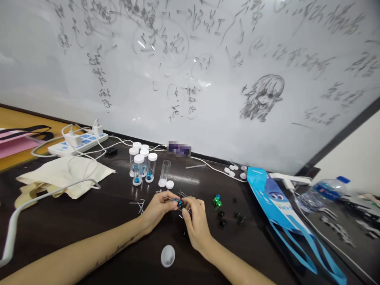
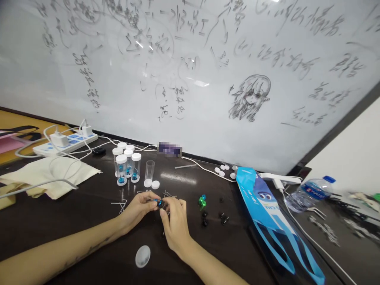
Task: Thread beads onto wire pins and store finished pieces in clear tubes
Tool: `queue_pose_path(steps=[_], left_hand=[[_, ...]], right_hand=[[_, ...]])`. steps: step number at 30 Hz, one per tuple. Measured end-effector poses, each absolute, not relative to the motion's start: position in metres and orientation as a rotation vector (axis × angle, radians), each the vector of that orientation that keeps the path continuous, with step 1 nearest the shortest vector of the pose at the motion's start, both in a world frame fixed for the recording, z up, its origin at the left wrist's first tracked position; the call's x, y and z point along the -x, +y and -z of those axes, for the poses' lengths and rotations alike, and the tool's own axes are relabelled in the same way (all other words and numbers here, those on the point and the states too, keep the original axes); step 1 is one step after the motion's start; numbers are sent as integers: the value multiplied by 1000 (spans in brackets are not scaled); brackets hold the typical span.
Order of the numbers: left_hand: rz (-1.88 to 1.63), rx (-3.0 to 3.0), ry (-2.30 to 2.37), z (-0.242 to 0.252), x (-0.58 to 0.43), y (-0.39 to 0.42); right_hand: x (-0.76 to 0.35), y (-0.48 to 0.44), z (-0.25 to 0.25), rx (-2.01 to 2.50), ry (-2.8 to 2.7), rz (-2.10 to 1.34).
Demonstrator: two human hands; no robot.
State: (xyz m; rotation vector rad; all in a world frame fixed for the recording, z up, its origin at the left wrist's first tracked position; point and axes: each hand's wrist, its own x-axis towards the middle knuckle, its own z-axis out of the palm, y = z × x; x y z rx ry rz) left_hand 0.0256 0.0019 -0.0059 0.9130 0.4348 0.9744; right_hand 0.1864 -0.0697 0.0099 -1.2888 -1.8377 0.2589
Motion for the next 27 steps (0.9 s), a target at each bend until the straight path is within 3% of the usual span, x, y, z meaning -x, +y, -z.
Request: queue_pose_path(steps=[15,27], left_hand=[[-982,-912,418,12,-28,4],[-976,-914,414,6,-28,1]], right_hand=[[-195,-63,-1,1358,-1705,-469],[-195,-68,-2,1329,-1782,-359]])
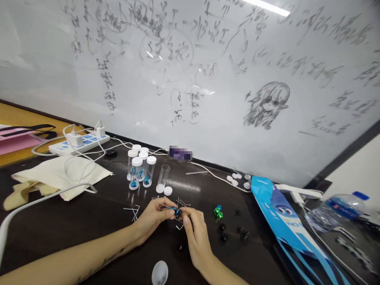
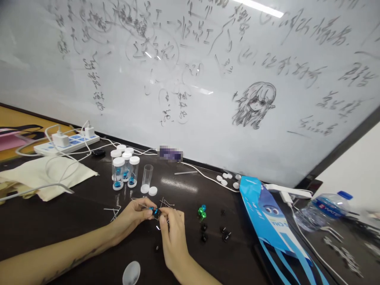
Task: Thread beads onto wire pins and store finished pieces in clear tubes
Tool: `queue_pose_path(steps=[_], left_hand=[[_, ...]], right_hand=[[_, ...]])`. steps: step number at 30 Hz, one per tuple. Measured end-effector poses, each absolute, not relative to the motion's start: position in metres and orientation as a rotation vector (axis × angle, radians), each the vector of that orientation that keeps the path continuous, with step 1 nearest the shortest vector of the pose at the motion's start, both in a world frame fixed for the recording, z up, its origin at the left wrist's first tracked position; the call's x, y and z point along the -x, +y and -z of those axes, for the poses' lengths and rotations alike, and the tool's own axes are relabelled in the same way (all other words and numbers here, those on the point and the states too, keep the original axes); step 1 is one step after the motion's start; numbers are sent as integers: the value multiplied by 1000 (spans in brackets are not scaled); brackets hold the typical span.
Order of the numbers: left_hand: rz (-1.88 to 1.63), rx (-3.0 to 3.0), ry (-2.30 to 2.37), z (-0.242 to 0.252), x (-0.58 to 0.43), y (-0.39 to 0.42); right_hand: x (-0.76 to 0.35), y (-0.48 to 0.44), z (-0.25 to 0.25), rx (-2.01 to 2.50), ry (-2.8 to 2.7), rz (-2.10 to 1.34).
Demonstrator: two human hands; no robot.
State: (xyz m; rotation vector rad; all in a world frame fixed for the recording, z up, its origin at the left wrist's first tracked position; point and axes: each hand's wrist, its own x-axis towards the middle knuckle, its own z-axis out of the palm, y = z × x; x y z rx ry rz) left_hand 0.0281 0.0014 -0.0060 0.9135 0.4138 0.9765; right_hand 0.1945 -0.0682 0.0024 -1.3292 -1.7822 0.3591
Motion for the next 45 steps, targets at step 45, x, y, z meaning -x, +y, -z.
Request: queue_pose_path(steps=[45], left_hand=[[-976,-924,446,6,-27,1]], right_hand=[[-192,-67,-8,1400,-1713,-421]])
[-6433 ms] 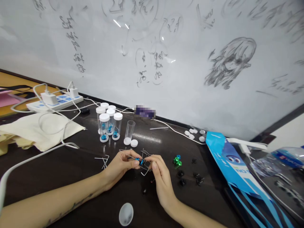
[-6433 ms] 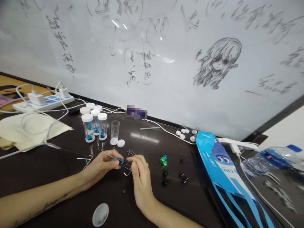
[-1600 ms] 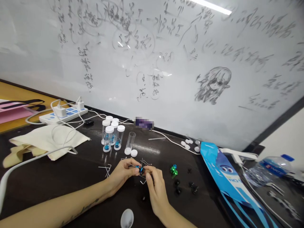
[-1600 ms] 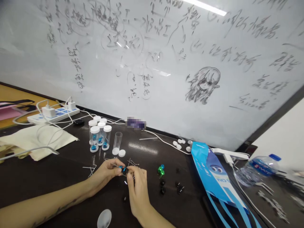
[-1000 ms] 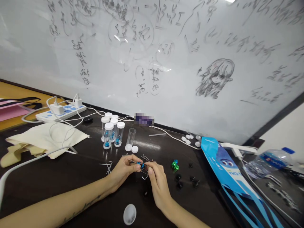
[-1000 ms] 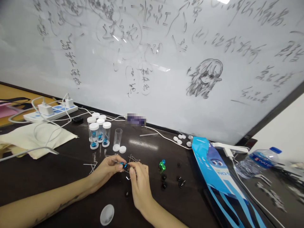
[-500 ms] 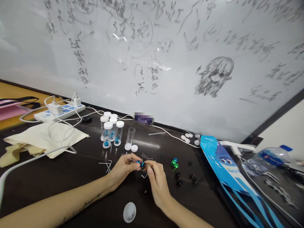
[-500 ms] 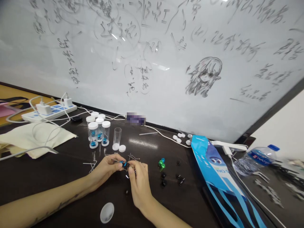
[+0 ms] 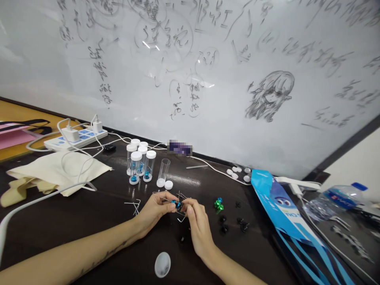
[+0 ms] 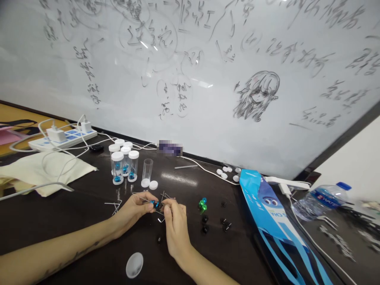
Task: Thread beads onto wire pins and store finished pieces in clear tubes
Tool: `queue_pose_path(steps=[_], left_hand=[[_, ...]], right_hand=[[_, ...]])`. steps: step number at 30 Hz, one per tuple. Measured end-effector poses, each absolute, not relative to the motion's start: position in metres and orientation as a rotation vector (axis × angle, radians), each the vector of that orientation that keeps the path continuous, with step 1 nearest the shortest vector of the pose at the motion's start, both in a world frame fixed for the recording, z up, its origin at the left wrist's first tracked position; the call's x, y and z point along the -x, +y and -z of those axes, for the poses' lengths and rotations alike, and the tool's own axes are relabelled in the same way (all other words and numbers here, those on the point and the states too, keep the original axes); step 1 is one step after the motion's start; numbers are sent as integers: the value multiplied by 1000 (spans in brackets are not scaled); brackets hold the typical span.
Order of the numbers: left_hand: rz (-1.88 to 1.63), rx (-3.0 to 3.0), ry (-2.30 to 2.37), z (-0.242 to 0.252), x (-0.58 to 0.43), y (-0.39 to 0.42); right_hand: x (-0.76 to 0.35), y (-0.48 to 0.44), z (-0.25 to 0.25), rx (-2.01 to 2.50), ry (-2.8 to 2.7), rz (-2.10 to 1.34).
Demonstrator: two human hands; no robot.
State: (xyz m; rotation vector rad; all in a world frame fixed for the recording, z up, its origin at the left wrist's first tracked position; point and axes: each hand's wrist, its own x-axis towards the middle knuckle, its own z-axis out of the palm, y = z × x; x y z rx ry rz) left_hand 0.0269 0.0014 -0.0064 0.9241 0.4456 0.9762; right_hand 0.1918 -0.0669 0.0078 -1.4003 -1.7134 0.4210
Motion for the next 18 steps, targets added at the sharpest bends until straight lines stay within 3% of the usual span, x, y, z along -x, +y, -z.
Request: queue_pose_path(steps=[18], left_hand=[[-975,-928,436,6,-26,2]], right_hand=[[-193,-67,-7,1369,-1736,-397]])
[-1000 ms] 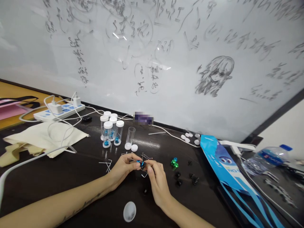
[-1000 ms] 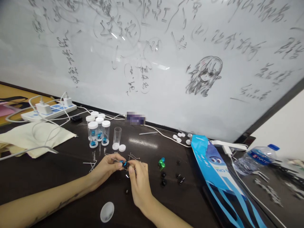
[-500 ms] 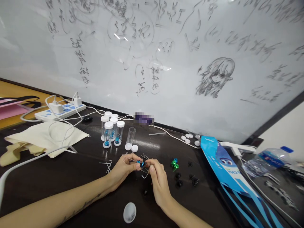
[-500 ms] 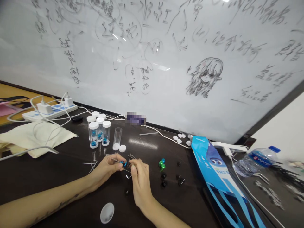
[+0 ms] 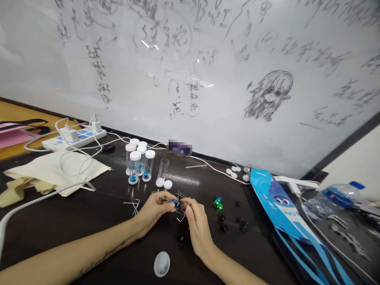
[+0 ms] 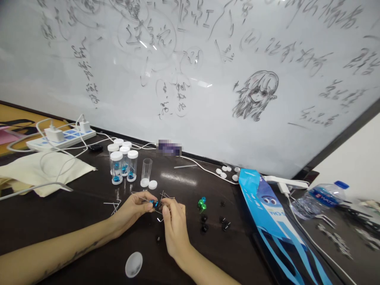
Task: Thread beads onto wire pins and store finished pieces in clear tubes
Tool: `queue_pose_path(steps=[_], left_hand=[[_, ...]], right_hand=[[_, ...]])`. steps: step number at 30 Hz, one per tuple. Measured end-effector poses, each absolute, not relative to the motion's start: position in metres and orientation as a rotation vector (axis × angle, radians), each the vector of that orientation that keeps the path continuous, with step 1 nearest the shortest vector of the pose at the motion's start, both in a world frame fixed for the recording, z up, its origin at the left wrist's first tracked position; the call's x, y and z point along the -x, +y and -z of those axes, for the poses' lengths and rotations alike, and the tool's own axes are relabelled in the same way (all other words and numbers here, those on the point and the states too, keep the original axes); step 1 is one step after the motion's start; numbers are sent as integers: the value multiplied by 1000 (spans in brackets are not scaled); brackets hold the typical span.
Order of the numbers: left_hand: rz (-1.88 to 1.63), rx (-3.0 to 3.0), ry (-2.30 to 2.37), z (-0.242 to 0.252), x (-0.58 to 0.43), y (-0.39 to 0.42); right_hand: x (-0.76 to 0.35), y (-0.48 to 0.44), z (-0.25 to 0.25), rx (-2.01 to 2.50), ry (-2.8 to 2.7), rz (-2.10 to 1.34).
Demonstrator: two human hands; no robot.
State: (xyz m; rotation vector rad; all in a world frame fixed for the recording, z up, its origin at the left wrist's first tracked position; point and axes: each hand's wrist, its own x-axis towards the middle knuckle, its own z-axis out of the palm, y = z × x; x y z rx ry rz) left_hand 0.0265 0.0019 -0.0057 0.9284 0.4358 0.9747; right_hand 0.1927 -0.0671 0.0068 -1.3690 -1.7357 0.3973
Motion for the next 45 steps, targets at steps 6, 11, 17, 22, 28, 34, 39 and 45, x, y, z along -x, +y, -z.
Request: queue_pose_path(steps=[6,11,17,22,28,34,39,45], left_hand=[[-974,-916,453,6,-27,2],[-972,-917,441,7,-27,1],[-973,-921,446,5,-27,2],[-971,-918,443,5,-27,1],[-973,-918,435,7,-26,2],[-969,-914,433,5,-27,1],[-972,-914,436,5,-27,1],[-970,-914,434,6,-26,2]], right_hand=[[-193,-67,-8,1337,-1767,-417],[-193,-66,-8,1349,-1762,-411],[-193,-68,-8,1338,-1759,-411],[-193,-68,-9,1347,-1765,-429],[-193,-67,-8,1337,-1750,-434],[-193,-67,-9,1326,-1780,-423],[-194,-68,-7,1325,-1746,-450],[-193,-68,-8,1309,-1769,-435]])
